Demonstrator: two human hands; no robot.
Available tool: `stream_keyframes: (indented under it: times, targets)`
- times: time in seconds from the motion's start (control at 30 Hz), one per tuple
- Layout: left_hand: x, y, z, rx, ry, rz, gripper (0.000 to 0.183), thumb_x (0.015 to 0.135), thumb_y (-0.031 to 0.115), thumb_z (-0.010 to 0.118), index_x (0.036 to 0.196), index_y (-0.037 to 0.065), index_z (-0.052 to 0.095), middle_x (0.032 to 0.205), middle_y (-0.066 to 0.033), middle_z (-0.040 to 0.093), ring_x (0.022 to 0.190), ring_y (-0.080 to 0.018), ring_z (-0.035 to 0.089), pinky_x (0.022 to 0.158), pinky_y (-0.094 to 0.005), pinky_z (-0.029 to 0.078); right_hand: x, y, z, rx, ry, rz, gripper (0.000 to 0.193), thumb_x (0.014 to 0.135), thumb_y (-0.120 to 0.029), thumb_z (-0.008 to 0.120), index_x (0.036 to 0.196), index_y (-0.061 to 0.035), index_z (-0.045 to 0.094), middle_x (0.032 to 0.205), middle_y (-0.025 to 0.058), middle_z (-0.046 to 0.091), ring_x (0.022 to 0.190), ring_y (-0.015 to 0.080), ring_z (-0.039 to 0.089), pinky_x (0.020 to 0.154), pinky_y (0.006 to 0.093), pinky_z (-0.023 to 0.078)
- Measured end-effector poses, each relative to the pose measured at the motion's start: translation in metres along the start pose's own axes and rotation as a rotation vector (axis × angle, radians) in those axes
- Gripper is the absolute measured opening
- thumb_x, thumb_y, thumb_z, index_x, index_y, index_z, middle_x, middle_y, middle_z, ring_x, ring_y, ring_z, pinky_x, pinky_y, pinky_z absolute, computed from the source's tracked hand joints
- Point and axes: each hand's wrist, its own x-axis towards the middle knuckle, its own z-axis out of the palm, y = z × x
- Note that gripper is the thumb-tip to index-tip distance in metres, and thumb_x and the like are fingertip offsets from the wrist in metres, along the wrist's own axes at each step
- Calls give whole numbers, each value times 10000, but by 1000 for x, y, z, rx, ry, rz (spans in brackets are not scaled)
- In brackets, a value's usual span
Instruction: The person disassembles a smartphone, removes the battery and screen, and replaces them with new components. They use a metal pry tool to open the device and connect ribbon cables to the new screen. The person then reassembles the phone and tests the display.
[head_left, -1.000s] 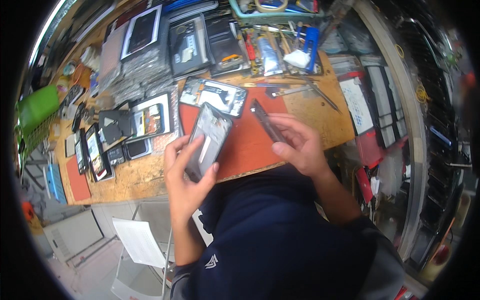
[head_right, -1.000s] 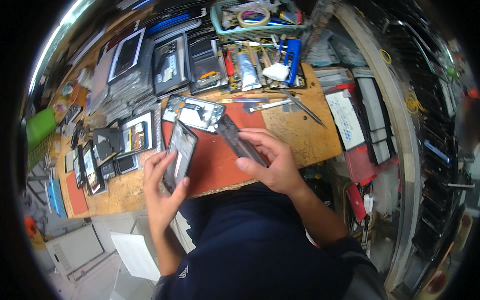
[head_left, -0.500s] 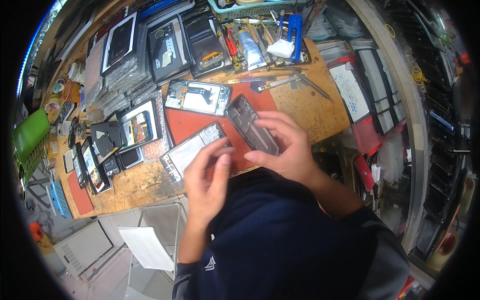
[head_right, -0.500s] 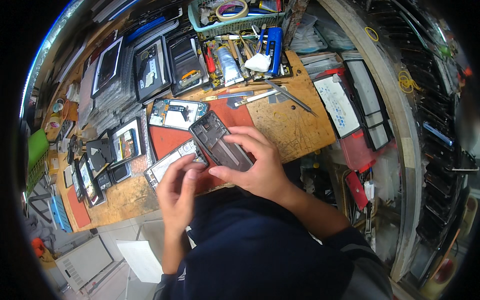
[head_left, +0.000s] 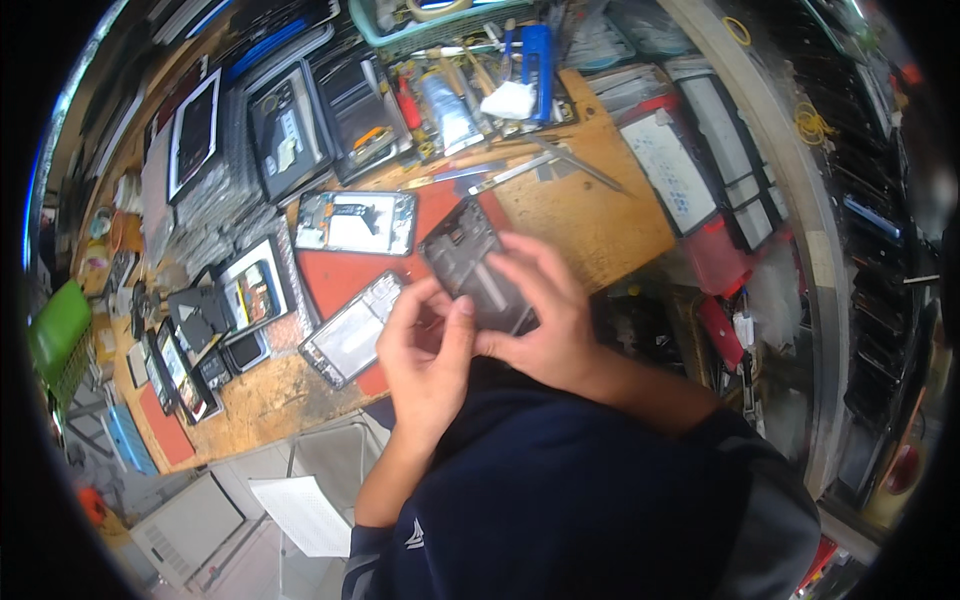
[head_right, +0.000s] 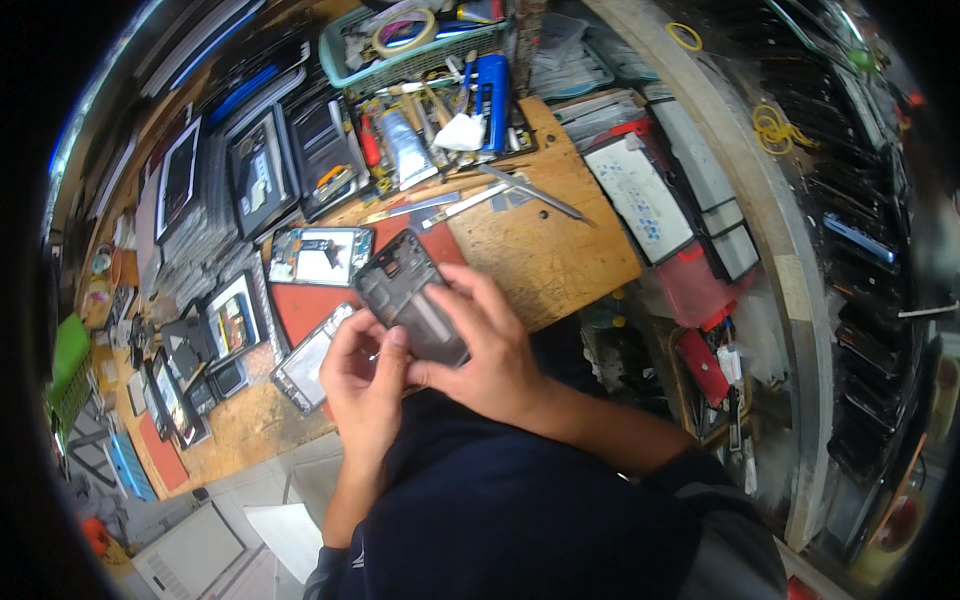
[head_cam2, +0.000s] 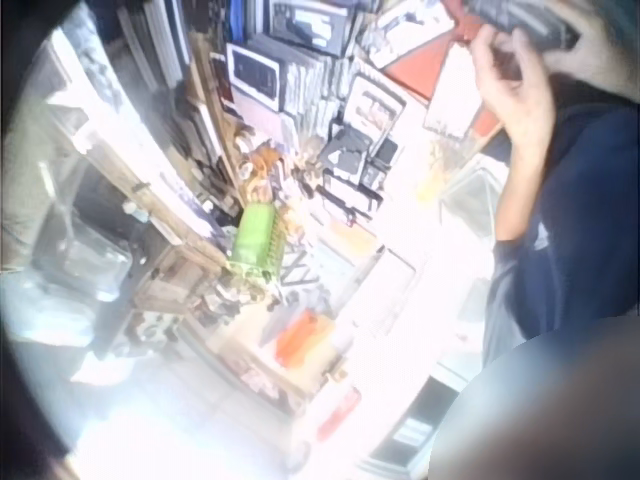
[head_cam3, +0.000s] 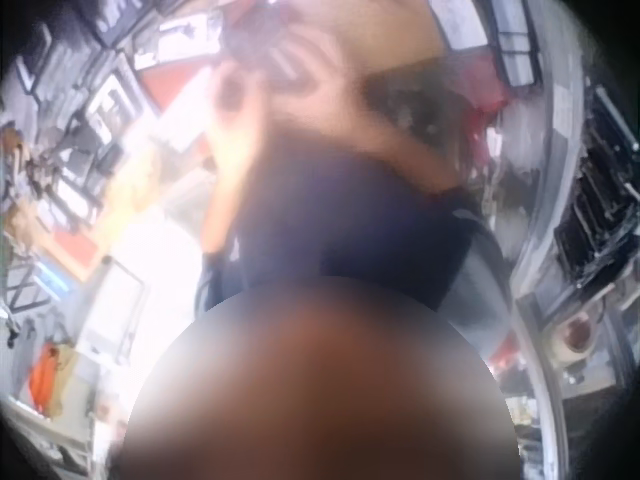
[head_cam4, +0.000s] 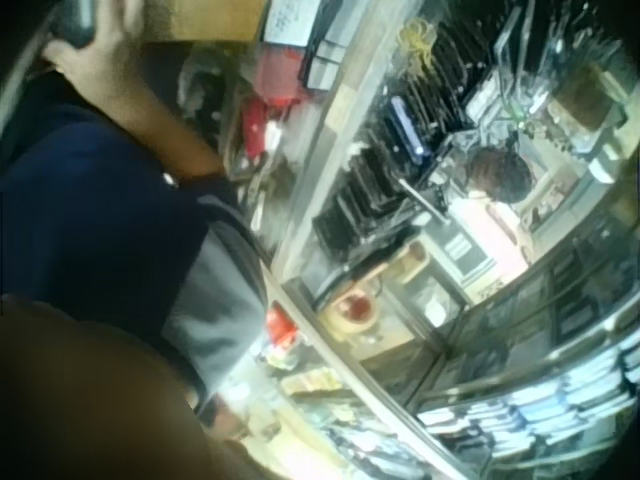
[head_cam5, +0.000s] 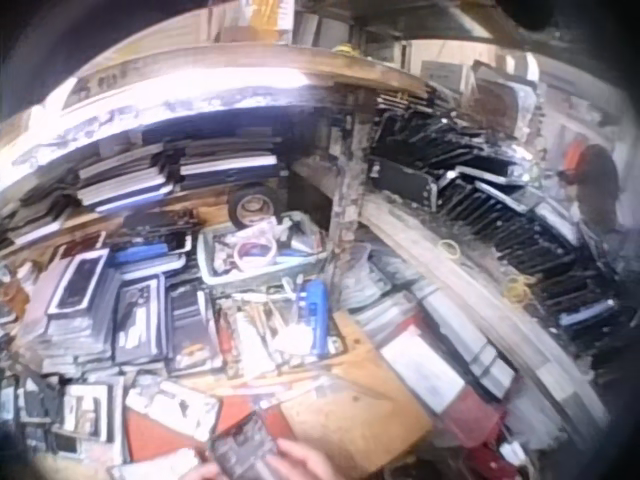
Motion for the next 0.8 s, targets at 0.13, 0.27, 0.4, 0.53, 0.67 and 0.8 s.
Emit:
stream_keyframes:
  times: [0.13,0.27,0.4,0.53,0.67,0.8]
  targets:
    - [10,18,-10,544,165,344,286,1028,12,688,1304,-64,695,1040,-142,715,876,-208,706,791,-328,566,4,1,-12,119,-36,-48,599,812,-178,938,1307,30,674,1290,198,666,1111,349,716,949,437,589]
    - [11,36,-21,984,-30,639,299,930,-44,693,1228,-42,725,1044,-175,737,845,-331,708,792,-388,576,52,52,-44,-308,174,-151,144,932,-42,748,1064,14,755,1000,160,722,893,368,698,795,454,570]
    - [13,28,-17,1162,-162,799,347,828,-29,708,1174,-27,740,1016,-144,743,831,-298,699,748,-392,570,87,91,-63,-469,-25,-157,202,916,-71,769,1111,-17,756,1070,142,691,1053,350,674,933,453,543]
    - [5,16,-20,1153,-95,796,360,792,-69,731,1144,3,763,1009,-129,771,820,-287,725,719,-383,572,96,97,-72,-623,-121,-32,236,927,-69,748,1160,-32,741,1100,142,669,1086,357,656,985,468,519]
    - [-7,6,-26,1112,-55,813,342,813,-74,740,1143,10,774,1004,-138,788,762,-274,732,668,-359,570,104,107,-77,-568,-185,-40,193,938,-54,724,1128,-31,751,1058,133,677,1070,354,656,977,481,499]
    - [-7,-6,-24,1043,25,857,344,815,-70,769,1147,20,773,987,-152,796,760,-268,741,671,-353,576,117,119,-71,-533,-112,-284,158,926,-58,743,1082,-42,764,1046,110,672,1025,340,648,955,459,494]
